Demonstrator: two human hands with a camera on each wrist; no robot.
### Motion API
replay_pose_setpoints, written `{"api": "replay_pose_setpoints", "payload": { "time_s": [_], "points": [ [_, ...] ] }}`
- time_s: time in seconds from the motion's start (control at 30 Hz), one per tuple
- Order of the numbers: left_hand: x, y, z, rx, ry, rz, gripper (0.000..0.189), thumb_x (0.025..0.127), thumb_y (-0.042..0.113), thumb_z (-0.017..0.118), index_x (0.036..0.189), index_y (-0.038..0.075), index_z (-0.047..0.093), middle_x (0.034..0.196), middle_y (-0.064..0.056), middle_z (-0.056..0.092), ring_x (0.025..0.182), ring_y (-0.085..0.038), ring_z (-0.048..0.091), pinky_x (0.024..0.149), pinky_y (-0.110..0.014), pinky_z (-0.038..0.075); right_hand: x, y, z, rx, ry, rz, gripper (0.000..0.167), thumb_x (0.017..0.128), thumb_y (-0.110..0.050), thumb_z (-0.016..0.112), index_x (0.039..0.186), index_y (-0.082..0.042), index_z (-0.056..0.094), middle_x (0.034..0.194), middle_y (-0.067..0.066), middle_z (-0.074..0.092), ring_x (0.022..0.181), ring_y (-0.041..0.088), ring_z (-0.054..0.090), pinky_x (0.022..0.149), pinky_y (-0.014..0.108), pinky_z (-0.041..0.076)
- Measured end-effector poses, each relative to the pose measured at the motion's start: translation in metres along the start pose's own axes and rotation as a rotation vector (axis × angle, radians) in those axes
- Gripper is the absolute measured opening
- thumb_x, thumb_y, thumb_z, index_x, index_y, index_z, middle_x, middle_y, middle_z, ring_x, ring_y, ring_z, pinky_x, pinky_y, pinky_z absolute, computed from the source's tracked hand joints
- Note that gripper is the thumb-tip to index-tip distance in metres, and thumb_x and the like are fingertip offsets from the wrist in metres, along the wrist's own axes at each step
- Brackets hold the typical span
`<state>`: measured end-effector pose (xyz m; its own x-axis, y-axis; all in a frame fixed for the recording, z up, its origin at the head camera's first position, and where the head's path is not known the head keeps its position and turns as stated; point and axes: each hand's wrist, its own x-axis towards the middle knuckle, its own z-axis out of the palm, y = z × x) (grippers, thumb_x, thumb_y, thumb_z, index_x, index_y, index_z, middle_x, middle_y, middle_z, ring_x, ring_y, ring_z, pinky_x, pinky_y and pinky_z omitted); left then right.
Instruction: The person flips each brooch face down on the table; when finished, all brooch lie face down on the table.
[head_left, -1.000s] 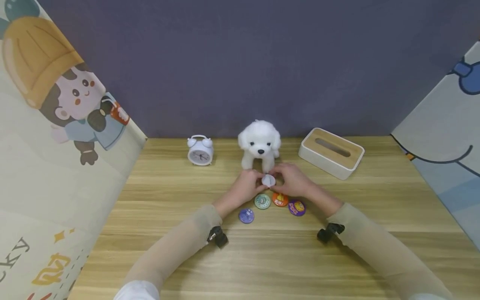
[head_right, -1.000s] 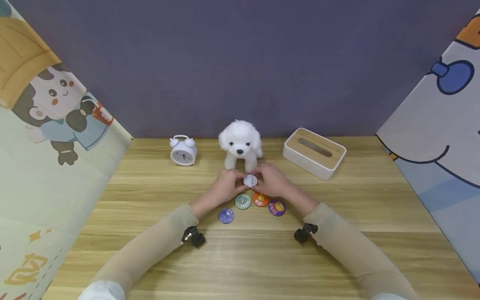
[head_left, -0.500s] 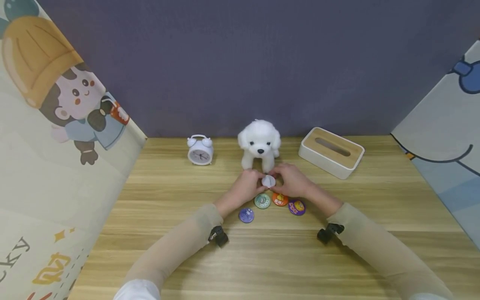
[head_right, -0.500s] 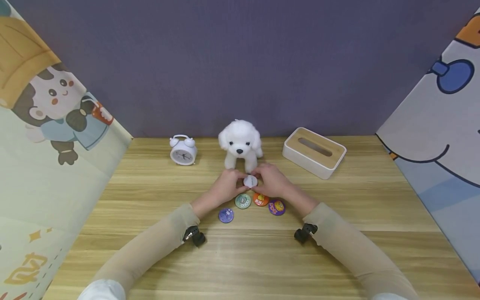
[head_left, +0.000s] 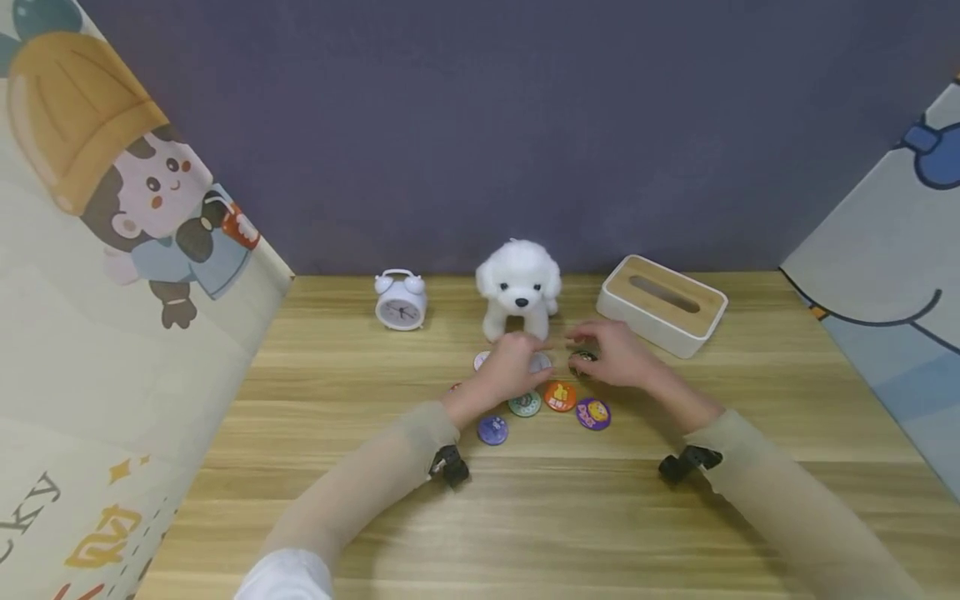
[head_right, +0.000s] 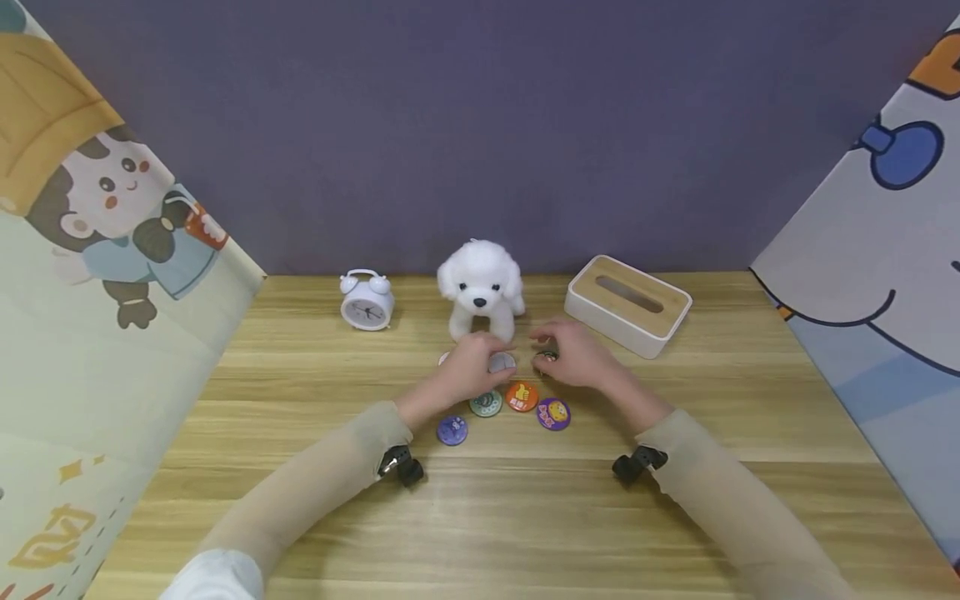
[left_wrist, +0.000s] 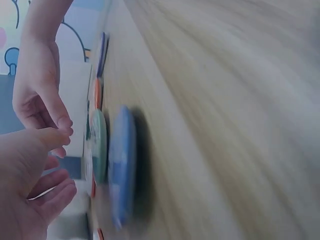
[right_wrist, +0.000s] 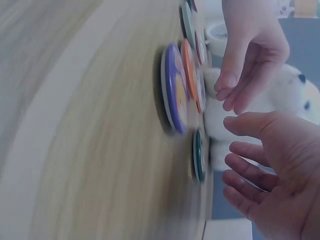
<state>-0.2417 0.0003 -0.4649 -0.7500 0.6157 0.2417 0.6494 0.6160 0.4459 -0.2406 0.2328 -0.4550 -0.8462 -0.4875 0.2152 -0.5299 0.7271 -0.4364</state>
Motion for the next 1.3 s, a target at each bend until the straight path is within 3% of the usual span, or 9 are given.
{"api": "replay_pose_setpoints", "payload": {
  "time_s": [0.17, 0.4, 0.63, 0.8, 1.0, 1.2, 1.3],
  "points": [
    [0.014, 0.014, 0.006, -0.007, -0.036, 0.000, 0.042, 0.094, 0.024, 0.082, 0.129, 0.001, 0.073, 0.121, -0.015, 0.079, 0.112, -0.028, 0.077, 0.105, -0.036, 0.061, -0.011, 0.011, -0.015, -0.030, 0.028, 0.024, 0.040, 0.086, -0.017, 0.087, 0.121, 0.000, 0.076, 0.112, 0.016, 0.078, 0.098, 0.033, 0.074, 0.088, 0.051, 0.063],
    [0.030, 0.027, 0.015, 0.028, -0.078, -0.011, 0.046, 0.096, 0.030, 0.080, 0.132, 0.004, 0.072, 0.118, -0.010, 0.080, 0.097, -0.018, 0.075, 0.089, -0.022, 0.062, -0.024, 0.018, -0.029, -0.023, 0.035, 0.035, 0.034, 0.088, -0.011, 0.084, 0.119, 0.000, 0.076, 0.111, 0.017, 0.078, 0.093, 0.032, 0.075, 0.084, 0.051, 0.064],
    [0.035, 0.030, 0.021, 0.086, -0.082, -0.035, 0.047, 0.096, 0.033, 0.079, 0.133, 0.005, 0.073, 0.125, -0.011, 0.079, 0.115, -0.023, 0.075, 0.103, -0.031, 0.061, -0.032, 0.019, -0.026, -0.027, 0.021, 0.038, 0.038, 0.084, -0.008, 0.086, 0.119, 0.001, 0.076, 0.103, 0.015, 0.078, 0.083, 0.024, 0.072, 0.076, 0.037, 0.062],
    [0.030, 0.031, 0.018, 0.087, -0.107, -0.064, 0.048, 0.096, 0.032, 0.080, 0.134, 0.005, 0.072, 0.128, -0.012, 0.077, 0.115, -0.022, 0.075, 0.106, -0.027, 0.059, -0.035, 0.020, -0.024, -0.026, 0.020, 0.029, 0.041, 0.082, -0.008, 0.087, 0.119, 0.003, 0.075, 0.100, 0.015, 0.077, 0.079, 0.021, 0.070, 0.072, 0.032, 0.061],
    [0.028, 0.029, 0.021, 0.094, -0.115, -0.068, 0.046, 0.096, 0.029, 0.080, 0.134, 0.005, 0.072, 0.116, -0.009, 0.079, 0.096, -0.015, 0.072, 0.098, -0.025, 0.061, -0.037, 0.025, -0.019, -0.034, -0.006, 0.054, 0.043, 0.081, -0.010, 0.088, 0.120, 0.003, 0.074, 0.097, 0.011, 0.076, 0.076, 0.015, 0.067, 0.070, 0.029, 0.059],
    [0.030, 0.023, 0.028, 0.085, -0.126, -0.087, 0.046, 0.094, 0.022, 0.082, 0.135, 0.006, 0.071, 0.085, 0.001, 0.078, 0.072, -0.006, 0.064, 0.080, -0.018, 0.059, -0.036, 0.025, -0.012, -0.034, -0.014, 0.047, 0.042, 0.081, -0.010, 0.088, 0.119, 0.003, 0.074, 0.097, 0.013, 0.077, 0.076, 0.016, 0.068, 0.069, 0.029, 0.058],
    [0.031, 0.024, 0.028, 0.100, -0.125, -0.081, 0.044, 0.093, 0.022, 0.083, 0.134, 0.007, 0.073, 0.085, 0.002, 0.080, 0.076, -0.008, 0.067, 0.085, -0.020, 0.060, -0.035, 0.025, -0.010, -0.040, -0.016, 0.047, 0.042, 0.080, -0.010, 0.088, 0.118, 0.003, 0.075, 0.098, 0.013, 0.077, 0.077, 0.017, 0.068, 0.069, 0.030, 0.058]
  ]
}}
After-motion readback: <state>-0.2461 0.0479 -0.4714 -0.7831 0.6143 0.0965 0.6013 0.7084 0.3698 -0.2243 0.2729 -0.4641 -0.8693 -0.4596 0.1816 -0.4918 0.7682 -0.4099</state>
